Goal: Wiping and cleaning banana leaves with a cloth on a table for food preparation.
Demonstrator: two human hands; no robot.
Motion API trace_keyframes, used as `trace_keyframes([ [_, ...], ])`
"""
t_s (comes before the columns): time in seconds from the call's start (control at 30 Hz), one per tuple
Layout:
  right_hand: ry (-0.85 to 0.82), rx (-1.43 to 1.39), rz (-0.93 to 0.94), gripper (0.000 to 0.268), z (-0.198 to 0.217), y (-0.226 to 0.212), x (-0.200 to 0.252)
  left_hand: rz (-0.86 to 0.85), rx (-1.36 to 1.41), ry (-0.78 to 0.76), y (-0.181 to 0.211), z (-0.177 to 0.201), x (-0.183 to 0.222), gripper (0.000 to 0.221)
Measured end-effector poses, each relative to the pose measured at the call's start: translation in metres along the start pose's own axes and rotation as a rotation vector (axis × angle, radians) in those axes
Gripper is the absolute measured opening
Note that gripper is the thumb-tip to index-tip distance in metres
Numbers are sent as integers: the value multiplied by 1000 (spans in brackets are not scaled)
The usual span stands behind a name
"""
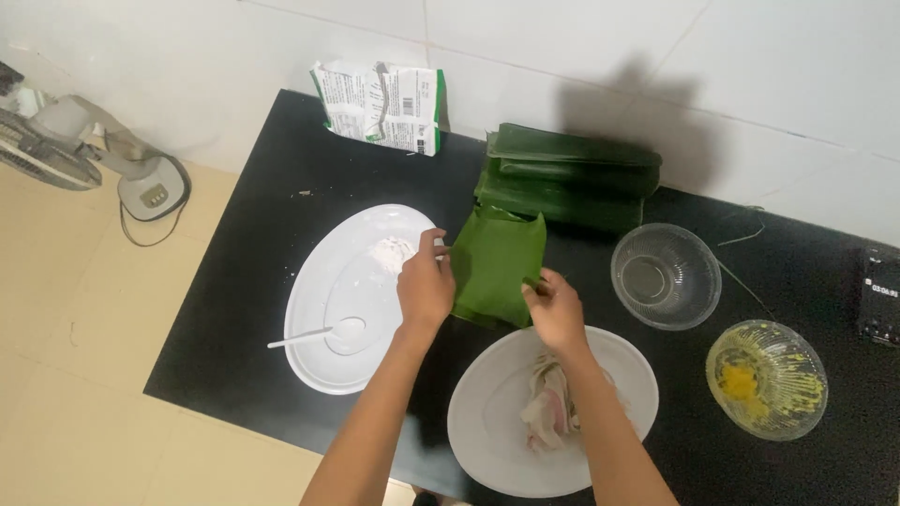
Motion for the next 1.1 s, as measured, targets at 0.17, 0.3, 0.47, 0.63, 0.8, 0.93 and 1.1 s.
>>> trace_keyframes([
  [0.17, 134, 1, 232, 51, -13, 33, -14, -86, -161, 14, -10, -7, -6, 33],
  [0.3, 137, -34, 243, 49, -1, 4, 4, -141, -234, 1, -9, -13, -13, 32],
  [0.47, 252, -79, 324, 43, 22, -18, 30, -312, -318, 132, 4, -2, -4, 31],
  [0.63, 470, 261, 636, 22, 64, -57, -7, -304, -176, 35, 22, 13, 26, 32],
  [0.8, 563, 706, 905, 25, 106, -67, -101, -258, -20, -6, 24, 15, 41, 32],
  [0.93, 383, 1043, 753, 35, 115, -55, -148, -211, 20, -25, 24, 16, 42, 31],
  [1.1, 400, 874, 707, 24, 130, -78, -134, -181, 74, -36, 24, 17, 40, 31],
])
Point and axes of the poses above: each hand's wrist, its own x-axis away from the middle knuckle, its own z-axis out of the back of the hand, y = z × x, the point moved 1 cm from there along -x, towards the middle knuckle, and after that the axes turned 10 degrees about z, right-handed, at the moved point
